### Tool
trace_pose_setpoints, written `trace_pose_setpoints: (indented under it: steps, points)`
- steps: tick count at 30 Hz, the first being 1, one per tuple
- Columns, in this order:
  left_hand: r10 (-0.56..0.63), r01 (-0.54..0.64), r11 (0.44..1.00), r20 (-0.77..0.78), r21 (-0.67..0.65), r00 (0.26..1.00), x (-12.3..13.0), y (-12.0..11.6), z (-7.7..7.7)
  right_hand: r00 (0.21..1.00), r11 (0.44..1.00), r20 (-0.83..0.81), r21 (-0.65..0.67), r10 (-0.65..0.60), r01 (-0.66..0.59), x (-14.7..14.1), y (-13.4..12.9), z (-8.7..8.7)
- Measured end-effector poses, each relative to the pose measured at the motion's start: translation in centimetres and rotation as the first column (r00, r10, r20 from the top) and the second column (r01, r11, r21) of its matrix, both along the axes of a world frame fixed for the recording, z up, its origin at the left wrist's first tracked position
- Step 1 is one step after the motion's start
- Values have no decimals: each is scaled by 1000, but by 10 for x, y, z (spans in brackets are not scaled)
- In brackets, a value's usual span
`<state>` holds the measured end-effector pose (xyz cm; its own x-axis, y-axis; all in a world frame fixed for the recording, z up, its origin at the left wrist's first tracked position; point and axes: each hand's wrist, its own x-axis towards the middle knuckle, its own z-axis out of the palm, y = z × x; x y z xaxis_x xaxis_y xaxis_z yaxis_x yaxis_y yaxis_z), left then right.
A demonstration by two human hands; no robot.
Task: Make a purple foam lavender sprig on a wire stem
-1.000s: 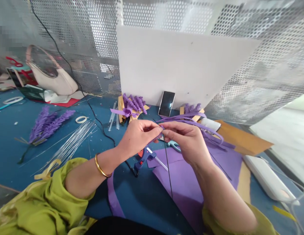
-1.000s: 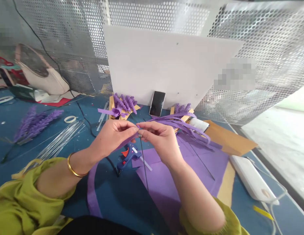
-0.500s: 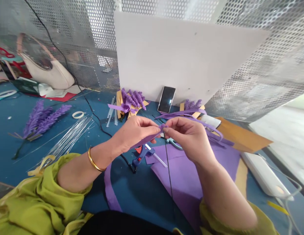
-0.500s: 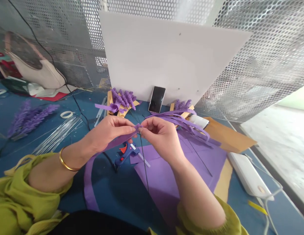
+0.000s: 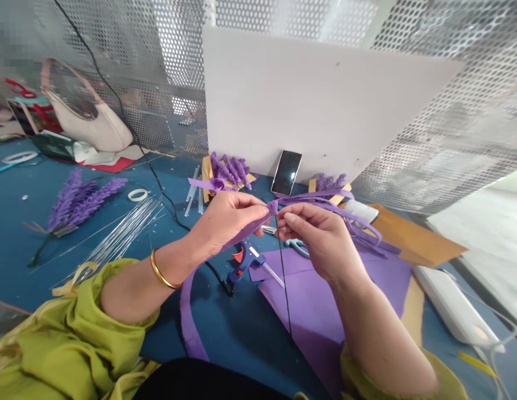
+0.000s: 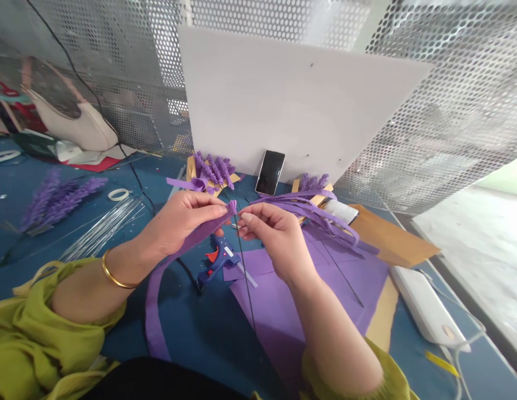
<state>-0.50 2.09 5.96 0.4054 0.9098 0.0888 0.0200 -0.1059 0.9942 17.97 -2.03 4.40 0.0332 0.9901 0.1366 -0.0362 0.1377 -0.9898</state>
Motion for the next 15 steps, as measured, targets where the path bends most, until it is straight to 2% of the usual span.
trace_pose_setpoints:
  steps: [5, 15]
  points:
    - [-22, 22, 1000, -14, 22, 1000, 1, -1, -1, 998, 997, 9, 47, -59, 58, -5, 0, -4]
    - [-16, 16, 1000, -9, 16, 1000, 3, -1, -2, 998, 996, -16, 57, -61, 62, -8, 1, -2]
